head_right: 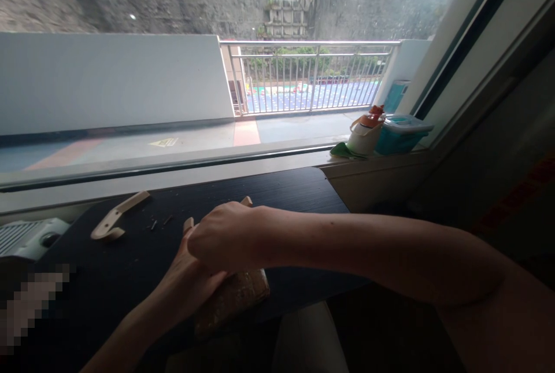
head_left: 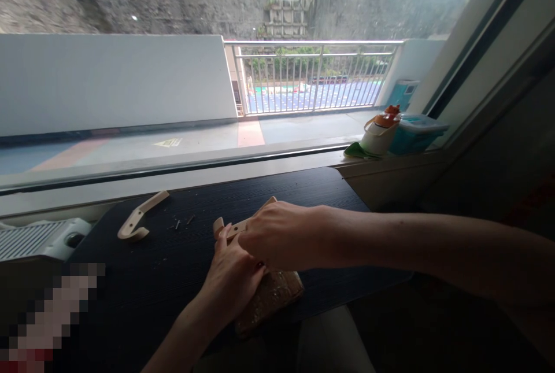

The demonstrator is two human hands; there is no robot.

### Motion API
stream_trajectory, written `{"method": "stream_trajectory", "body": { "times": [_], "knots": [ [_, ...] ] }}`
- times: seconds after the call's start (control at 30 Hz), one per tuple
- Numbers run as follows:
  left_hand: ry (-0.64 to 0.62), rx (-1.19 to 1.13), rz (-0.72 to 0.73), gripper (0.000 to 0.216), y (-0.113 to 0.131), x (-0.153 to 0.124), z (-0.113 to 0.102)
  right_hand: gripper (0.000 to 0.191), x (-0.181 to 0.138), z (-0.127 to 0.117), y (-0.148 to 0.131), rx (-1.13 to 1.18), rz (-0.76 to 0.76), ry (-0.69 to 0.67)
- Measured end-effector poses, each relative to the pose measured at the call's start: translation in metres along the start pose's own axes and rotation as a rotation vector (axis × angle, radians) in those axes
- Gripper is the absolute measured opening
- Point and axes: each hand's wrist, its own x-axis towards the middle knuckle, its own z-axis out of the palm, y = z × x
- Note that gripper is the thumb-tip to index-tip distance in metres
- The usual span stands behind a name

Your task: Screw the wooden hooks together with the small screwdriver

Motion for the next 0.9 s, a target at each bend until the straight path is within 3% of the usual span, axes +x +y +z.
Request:
{"method": "stream_trajectory", "body": {
  "times": [0.4, 0.73, 0.9],
  "knots": [
    [-0.003, -0.036, -0.006, 0.018, -0.002, 0.001, -0.001, 0.016, 0.001, 0.015, 0.008, -0.015, -0.035, 0.116],
    [0.026, -0.025, -0.004, 0.021, -0.005, -0.002, 0.006, 0.012, 0.003, 0.012, 0.007, 0.05, -0.032, 0.098],
    [0.008, -0.028, 0.002, 0.018, -0.002, 0.0, 0.002, 0.012, 0.005, 0.009, 0.004, 0.052, 0.061, 0.02]
  ]
}}
